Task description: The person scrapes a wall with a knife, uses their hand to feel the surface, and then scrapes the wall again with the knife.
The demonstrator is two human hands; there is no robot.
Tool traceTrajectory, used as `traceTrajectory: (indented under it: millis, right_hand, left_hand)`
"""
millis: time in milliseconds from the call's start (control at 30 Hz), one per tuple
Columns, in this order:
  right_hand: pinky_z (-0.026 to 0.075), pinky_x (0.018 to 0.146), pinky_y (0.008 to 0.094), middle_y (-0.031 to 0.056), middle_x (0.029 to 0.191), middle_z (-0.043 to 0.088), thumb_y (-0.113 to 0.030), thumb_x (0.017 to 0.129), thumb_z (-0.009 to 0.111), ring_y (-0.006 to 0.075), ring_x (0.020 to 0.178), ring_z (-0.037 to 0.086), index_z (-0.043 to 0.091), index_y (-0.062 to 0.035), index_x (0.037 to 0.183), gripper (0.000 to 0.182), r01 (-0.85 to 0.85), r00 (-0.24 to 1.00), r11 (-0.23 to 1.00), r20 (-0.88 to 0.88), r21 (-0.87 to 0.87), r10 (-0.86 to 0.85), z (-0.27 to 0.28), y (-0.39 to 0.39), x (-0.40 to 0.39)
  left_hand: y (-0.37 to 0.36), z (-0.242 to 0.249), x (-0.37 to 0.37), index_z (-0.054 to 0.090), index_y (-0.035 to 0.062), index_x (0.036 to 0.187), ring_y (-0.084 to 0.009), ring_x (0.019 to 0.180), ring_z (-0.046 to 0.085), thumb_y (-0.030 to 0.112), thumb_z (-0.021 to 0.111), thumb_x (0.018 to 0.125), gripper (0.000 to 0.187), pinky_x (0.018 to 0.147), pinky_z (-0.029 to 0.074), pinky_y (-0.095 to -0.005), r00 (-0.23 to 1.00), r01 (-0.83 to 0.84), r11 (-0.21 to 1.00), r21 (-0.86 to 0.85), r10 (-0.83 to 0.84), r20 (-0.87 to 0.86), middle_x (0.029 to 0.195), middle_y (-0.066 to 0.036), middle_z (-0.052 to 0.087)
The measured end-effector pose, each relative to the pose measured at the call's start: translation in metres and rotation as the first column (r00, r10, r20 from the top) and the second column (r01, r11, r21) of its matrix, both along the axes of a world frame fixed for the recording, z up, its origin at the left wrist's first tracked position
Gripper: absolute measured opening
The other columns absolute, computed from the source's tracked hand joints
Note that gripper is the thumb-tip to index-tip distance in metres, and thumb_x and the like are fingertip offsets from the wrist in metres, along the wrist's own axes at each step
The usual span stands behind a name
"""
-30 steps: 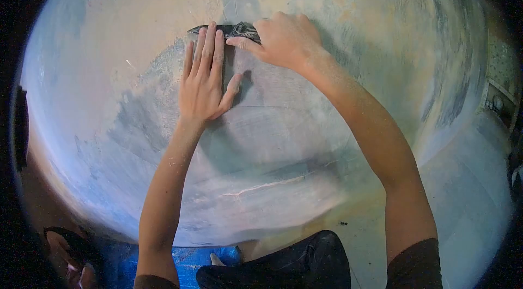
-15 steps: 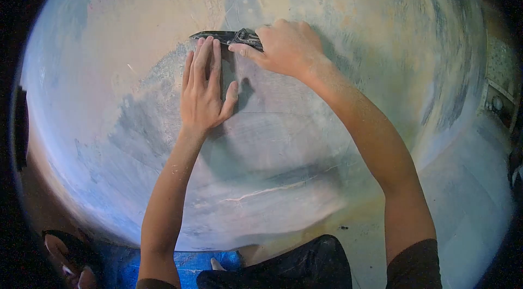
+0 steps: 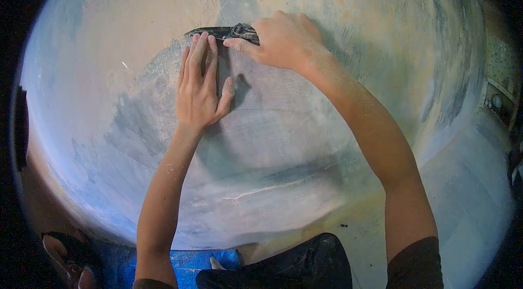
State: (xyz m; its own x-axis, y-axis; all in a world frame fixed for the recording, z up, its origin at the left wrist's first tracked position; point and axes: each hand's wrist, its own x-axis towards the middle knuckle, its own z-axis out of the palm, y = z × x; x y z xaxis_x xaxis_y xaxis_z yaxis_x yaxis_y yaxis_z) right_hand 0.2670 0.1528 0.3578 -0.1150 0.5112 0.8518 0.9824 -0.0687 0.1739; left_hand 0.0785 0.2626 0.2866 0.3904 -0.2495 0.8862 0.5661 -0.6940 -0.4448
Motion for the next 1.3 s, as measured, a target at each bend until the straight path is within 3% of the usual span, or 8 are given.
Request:
traceTrajectory:
  millis: [233,567,867,1167,1300]
  right_hand:
    - [0.056,0.067,0.0459,0.0190,0.078,0.073,-0.073,0.093,0.050,0.0344,0.075,0.074,0.077,-0.0037,0.088,0.075,0.061,0.998,0.998,-0.007,0.013,-0.061,-0.002,-0.003,-0.007]
    - [0.057,0.067,0.0459,0.0190,0.077,0.073,-0.074,0.093,0.051,0.0353,0.073,0.073,0.077,-0.0041,0.084,0.075,0.010,1.000,1.000,-0.019,0.003,-0.010,0.001,-0.004,-0.003]
    - [0.055,0.063,0.0485,0.0175,0.070,0.070,-0.075,0.092,0.052,0.0382,0.066,0.070,0.076,-0.0070,0.082,0.073,0.003,1.000,0.997,-0.015,0.071,-0.002,-0.005,0.005,0.003]
    - [0.055,0.066,0.0482,0.0181,0.074,0.072,-0.074,0.091,0.053,0.0368,0.071,0.071,0.077,-0.0060,0.087,0.072,0.041,0.999,0.997,-0.028,0.065,-0.039,-0.006,0.002,0.000]
    - [0.056,0.067,0.0482,0.0193,0.077,0.072,-0.073,0.092,0.052,0.0356,0.073,0.073,0.077,-0.0036,0.086,0.074,0.037,0.999,0.995,-0.040,0.094,-0.033,-0.011,0.006,-0.001]
  left_hand:
    - [-0.004,0.002,0.002,0.037,-0.0050,0.154,-0.0361,0.151,0.030,0.035,0.058,0.092,0.077,0.125,0.022,-0.0515,0.999,-0.047,0.999,-0.027,0.047,-0.004,0.160,-0.020,0.034]
    - [-0.002,0.001,0.000,0.038,-0.0044,0.154,-0.0359,0.151,0.031,0.036,0.057,0.093,0.076,0.125,0.024,-0.0503,1.000,0.009,1.000,-0.020,-0.009,-0.014,0.160,-0.020,0.033]
    - [-0.003,0.002,0.001,0.036,0.0001,0.156,-0.0301,0.153,0.029,0.043,0.055,0.094,0.078,0.126,0.021,-0.0475,0.990,-0.137,0.990,-0.011,0.137,-0.007,0.162,-0.016,0.033]
    - [-0.001,0.002,0.003,0.036,-0.0002,0.156,-0.0321,0.153,0.029,0.042,0.055,0.094,0.078,0.125,0.022,-0.0501,0.996,-0.094,0.996,-0.011,0.094,-0.008,0.162,-0.017,0.033]
    - [-0.001,0.001,0.004,0.035,-0.0004,0.157,-0.0304,0.154,0.027,0.047,0.054,0.093,0.082,0.126,0.019,-0.0499,0.989,-0.148,0.989,-0.025,0.148,0.007,0.164,-0.016,0.031]
